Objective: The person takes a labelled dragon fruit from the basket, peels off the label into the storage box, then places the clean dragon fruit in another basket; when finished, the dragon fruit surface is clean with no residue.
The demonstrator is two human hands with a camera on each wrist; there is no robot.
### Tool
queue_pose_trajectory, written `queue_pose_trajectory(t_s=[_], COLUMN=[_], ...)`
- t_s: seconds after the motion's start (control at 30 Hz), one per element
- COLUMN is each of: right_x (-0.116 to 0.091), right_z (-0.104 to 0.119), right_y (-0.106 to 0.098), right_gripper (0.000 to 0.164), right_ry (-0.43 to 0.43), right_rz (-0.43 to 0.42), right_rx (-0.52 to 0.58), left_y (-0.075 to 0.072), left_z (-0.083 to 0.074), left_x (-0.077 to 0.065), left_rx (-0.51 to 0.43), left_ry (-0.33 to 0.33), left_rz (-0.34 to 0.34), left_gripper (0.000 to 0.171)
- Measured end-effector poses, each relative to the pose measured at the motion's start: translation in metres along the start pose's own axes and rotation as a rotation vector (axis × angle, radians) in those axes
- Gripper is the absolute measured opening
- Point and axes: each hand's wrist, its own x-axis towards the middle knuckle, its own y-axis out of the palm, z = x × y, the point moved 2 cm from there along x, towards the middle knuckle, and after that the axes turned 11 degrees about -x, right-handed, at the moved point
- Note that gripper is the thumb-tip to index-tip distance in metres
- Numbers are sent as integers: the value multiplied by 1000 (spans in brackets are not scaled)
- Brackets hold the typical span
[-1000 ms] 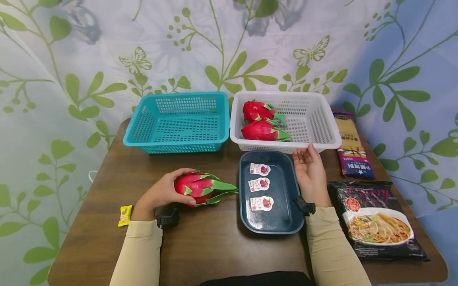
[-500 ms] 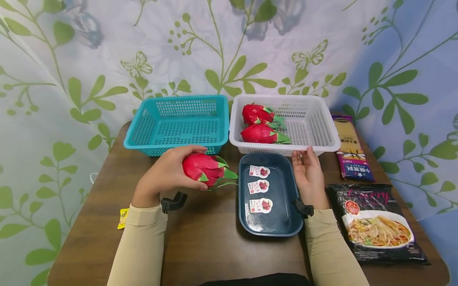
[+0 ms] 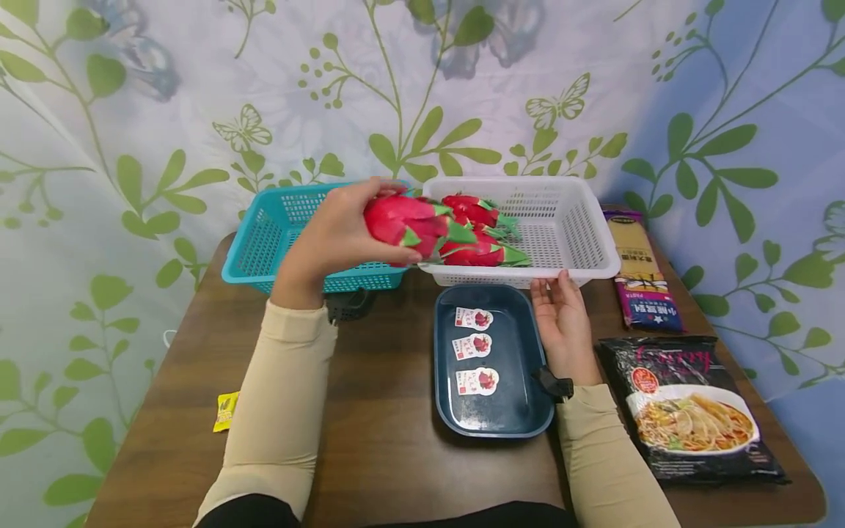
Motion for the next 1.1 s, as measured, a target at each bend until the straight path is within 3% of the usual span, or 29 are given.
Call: queue_pose_trajectory(t_s=[0.1,0.23,0.33,0.4,0.47,0.6,0.77,0.93,1.1], right_x=[1,3,6,7,8,8,6,5,3], right_z=[1,1,0,-1,-1,-2,-4,-4,0], right_y=[0,1,3,4,5,5,4,4,1], right_gripper=[6,6,7,8,9,11,16,18,12], right_ry=[-13,-20,-18,-19,-22,-56,-82,-50,-1], right_rz=[18,19,21,22,24,28,47,35,-36], right_rx=[-5,-2,4,2,-2,-13,-38,-114,-215], left_y=[32,89,132,157,179,213,239,256,273], left_z=[-3,-5,0,5,10,16,19,21,22], left_x=[40,88,114,128,139,157,171,177,171], left_rx=[45,258,412,447,430,342,325,305,268], left_ry=[-47,-73,-68,-134,-243,-458,-635,-696,-669], left_rz=[-40,-96,-180,-222,-234,-255,-228,-208,-171], left_gripper=[91,93,95,96,98,95,83,81,95])
